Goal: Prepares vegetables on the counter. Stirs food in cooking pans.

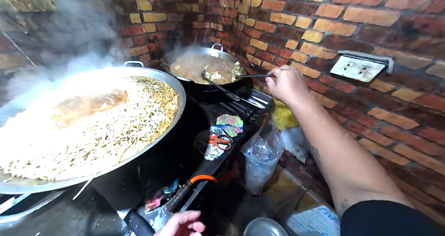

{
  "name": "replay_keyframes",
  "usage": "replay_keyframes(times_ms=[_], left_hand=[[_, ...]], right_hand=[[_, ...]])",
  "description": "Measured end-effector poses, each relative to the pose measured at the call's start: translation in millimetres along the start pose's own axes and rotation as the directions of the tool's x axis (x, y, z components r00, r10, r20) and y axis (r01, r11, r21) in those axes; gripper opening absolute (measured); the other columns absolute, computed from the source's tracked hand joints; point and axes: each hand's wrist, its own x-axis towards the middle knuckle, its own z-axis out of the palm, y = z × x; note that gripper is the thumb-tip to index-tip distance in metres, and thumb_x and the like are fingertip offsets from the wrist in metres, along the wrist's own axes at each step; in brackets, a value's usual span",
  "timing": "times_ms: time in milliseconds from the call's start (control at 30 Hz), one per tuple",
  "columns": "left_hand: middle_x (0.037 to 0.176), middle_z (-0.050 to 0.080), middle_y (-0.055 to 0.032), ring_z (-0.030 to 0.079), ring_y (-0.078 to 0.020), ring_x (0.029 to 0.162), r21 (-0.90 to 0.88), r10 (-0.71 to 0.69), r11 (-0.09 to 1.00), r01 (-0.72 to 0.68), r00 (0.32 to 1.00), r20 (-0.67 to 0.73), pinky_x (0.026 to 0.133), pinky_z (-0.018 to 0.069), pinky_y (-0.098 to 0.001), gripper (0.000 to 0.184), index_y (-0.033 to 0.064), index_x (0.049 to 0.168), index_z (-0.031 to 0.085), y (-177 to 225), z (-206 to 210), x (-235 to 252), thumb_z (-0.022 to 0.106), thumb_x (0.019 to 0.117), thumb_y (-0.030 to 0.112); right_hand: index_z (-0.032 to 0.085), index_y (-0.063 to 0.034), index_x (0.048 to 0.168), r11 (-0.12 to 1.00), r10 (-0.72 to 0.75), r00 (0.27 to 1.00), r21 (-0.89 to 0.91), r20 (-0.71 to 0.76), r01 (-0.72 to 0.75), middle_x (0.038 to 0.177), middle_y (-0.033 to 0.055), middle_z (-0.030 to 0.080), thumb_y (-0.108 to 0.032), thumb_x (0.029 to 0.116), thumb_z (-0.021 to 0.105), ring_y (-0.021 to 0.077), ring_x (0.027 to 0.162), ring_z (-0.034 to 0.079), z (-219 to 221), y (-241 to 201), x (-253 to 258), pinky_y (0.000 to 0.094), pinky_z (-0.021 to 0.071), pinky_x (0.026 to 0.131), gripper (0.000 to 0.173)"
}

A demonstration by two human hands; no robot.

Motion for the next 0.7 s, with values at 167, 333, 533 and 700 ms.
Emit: replay_keyframes(times_ms=[167,333,533,700], left_hand=[[0.111,0.074,-0.0053,0.072,-0.0138,0.087,-0.342,-0.317,0.881,0.326,0.945,0.084,0.072,0.0602,-0.0308,0.037,0.0022,0.143,0.046,12.4,39.1,111.4,0.042,0.1082,0.015],[0.115,0.071,-0.0124,0.072,-0.0201,0.091,-0.563,-0.482,0.715,0.415,0.876,0.034,0.074,0.0596,-0.0332,0.048,0.0071,0.151,0.037,8.3,66.7,236.8,0.031,0.1124,0.035],[0.108,0.070,-0.0121,0.070,-0.0167,0.077,-0.691,-0.538,0.627,0.359,0.841,-0.050,0.066,0.0573,-0.0281,0.048,0.0066,0.147,0.040,12.7,75.7,350.3,0.030,0.1133,0.038],[0.074,0.057,-0.0049,0.056,-0.0087,0.054,-0.763,-0.586,0.594,0.254,0.787,-0.194,0.049,0.0499,-0.0193,0.019,0.0008,0.124,0.050,14.9,78.2,378.2,0.043,0.1094,0.011]], right_hand=[[0.061,-0.0012,0.136,0.951,0.227,0.919,-0.277,0.323,-0.137,0.130,0.0347,0.061,-0.019,0.0903,0.075,0.0563,0.124,0.056,39.9,16.1,88.2,0.0778,0.0429,0.094,0.051],[0.065,0.0011,0.128,0.980,0.139,0.816,-0.199,0.561,-0.030,0.127,0.0299,0.064,-0.021,0.0973,0.071,0.0480,0.122,0.060,57.0,39.8,154.3,0.0692,0.0451,0.099,0.038],[0.074,-0.0051,0.112,0.942,0.037,0.897,-0.315,0.440,0.116,0.110,0.0282,0.070,-0.017,0.0955,0.070,0.0517,0.107,0.065,9.0,28.3,182.9,0.0752,0.0492,0.082,0.021],[0.073,-0.0078,0.102,0.920,-0.084,0.961,-0.349,0.263,0.176,0.098,0.0298,0.068,-0.016,0.0957,0.069,0.0551,0.097,0.065,-50.0,29.4,193.8,0.0758,0.0478,0.070,0.011]])
